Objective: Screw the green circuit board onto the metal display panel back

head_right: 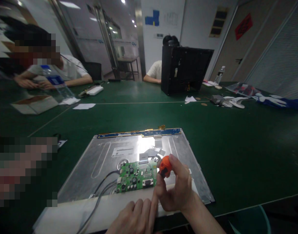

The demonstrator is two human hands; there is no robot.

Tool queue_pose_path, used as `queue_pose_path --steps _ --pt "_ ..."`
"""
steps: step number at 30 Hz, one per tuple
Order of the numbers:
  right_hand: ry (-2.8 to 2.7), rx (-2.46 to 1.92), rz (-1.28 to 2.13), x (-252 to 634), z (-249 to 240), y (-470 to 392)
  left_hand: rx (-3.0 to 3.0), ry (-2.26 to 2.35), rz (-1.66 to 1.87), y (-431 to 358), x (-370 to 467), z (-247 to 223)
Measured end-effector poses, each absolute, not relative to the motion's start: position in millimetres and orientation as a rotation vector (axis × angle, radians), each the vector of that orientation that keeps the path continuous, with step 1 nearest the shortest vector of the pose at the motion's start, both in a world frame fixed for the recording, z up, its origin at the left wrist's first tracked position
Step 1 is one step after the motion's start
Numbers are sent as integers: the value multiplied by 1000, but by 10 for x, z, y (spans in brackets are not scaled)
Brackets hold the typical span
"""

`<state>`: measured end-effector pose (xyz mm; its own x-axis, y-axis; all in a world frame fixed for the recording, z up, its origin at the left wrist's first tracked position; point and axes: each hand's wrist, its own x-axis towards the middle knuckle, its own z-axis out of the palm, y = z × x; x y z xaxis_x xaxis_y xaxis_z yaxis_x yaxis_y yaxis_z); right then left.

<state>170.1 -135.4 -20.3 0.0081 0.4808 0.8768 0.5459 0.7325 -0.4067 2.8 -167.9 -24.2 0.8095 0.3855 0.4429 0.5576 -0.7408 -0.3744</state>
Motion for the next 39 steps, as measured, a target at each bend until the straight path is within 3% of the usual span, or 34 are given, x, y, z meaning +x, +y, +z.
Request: queue_pose_path --steps 18,39 --pt "-1585 -873 -224 1677 -193 -1322 -2507 -700 -427 -1680 8 -264" --pt "-1600 -849 -103 1676 -130 -1333 -2496 -699 -451 -1678 -2 -259"
